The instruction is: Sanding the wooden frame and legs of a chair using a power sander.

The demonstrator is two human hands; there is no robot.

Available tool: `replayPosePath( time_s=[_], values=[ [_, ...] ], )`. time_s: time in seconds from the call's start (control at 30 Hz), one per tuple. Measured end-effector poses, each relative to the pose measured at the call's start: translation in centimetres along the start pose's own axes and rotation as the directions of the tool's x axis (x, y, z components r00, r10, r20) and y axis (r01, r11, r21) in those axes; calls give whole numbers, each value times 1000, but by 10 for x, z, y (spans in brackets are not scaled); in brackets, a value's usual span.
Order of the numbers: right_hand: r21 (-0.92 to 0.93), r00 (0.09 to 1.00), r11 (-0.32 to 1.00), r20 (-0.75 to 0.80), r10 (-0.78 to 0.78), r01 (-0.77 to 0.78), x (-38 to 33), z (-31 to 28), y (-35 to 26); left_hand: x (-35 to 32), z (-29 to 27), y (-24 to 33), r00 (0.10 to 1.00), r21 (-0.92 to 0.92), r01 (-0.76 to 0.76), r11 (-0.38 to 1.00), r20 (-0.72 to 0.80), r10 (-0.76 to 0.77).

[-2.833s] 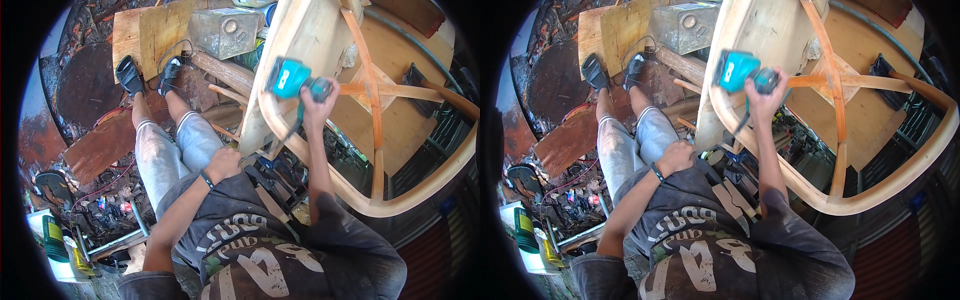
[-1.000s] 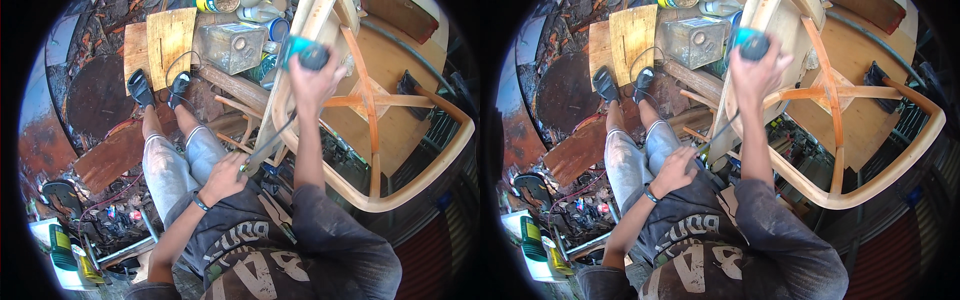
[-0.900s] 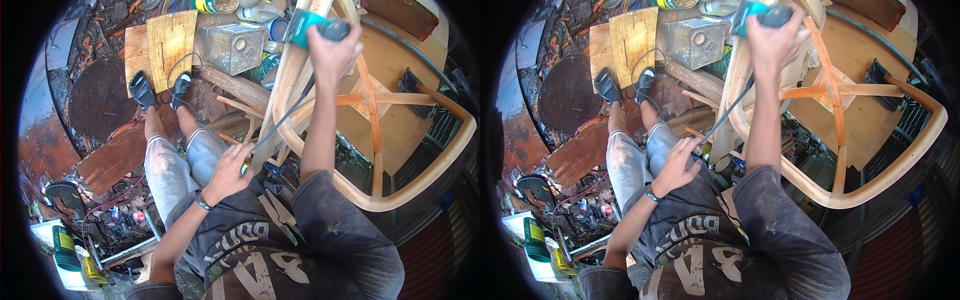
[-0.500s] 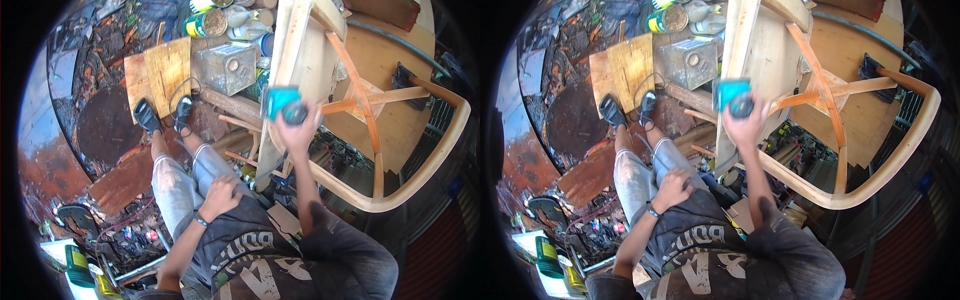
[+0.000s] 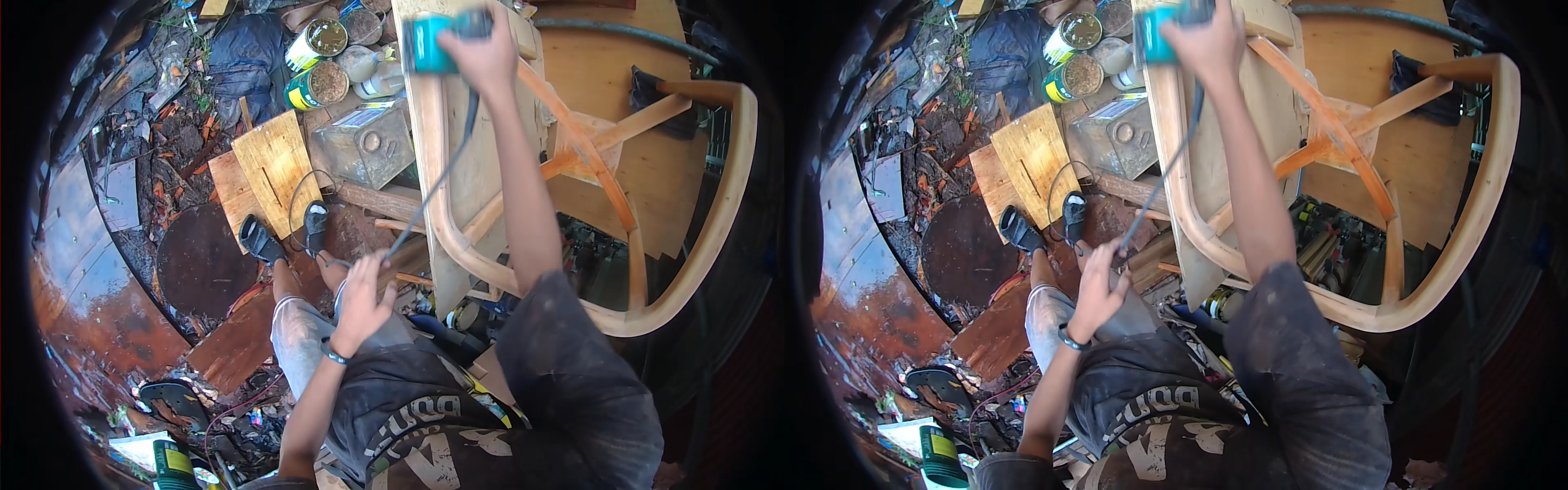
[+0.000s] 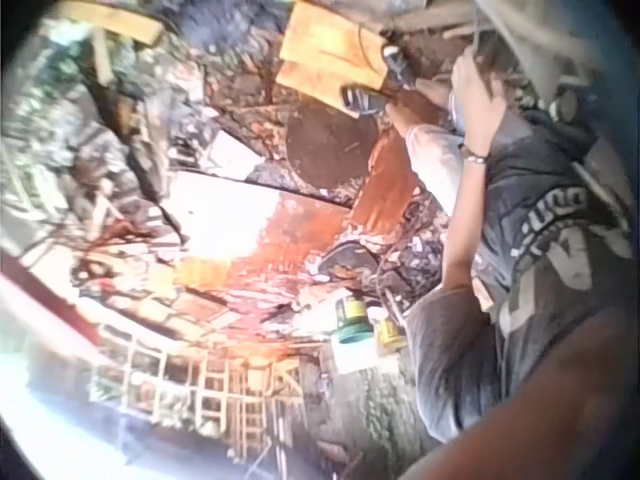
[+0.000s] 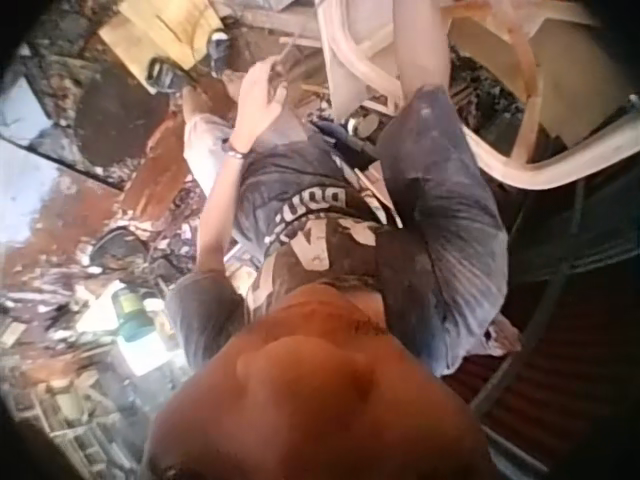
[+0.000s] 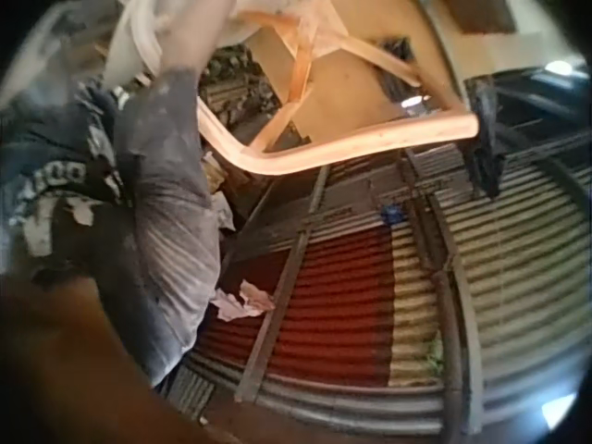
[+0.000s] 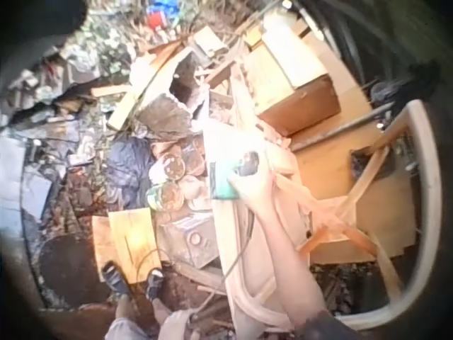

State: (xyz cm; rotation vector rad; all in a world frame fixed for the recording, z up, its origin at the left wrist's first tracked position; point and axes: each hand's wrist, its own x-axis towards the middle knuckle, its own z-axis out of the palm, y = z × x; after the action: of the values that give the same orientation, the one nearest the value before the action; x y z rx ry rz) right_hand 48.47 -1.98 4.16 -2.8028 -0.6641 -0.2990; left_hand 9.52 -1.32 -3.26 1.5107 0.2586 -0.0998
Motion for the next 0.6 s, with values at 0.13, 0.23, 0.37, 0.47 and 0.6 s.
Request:
replayPosePath(
  time_s=[0.13, 0.23, 0.37, 0.47, 0.6],
  values=[
    [532, 997, 847, 47, -58, 24, 61, 23, 12, 12, -3, -5, 996, 3, -28, 1000, -84, 28],
    [452, 992, 891, 128, -17, -43, 31, 13, 34, -2, -1, -14, 999, 47, 1, 999, -33, 1],
    [416, 969, 884, 209, 133, -212, -75, -28, 61, -36, -9, -25, 987, 40, 158, 987, 29, -159],
    [330, 966, 919, 213, 148, -214, -154, -61, 67, -60, -22, -32, 966, 77, 227, 971, 108, -234],
    [212, 961, 954, 219, 166, -213, -208, -82, 60, -70, -26, -37, 953, 163, 229, 960, 163, -255]
  ],
)
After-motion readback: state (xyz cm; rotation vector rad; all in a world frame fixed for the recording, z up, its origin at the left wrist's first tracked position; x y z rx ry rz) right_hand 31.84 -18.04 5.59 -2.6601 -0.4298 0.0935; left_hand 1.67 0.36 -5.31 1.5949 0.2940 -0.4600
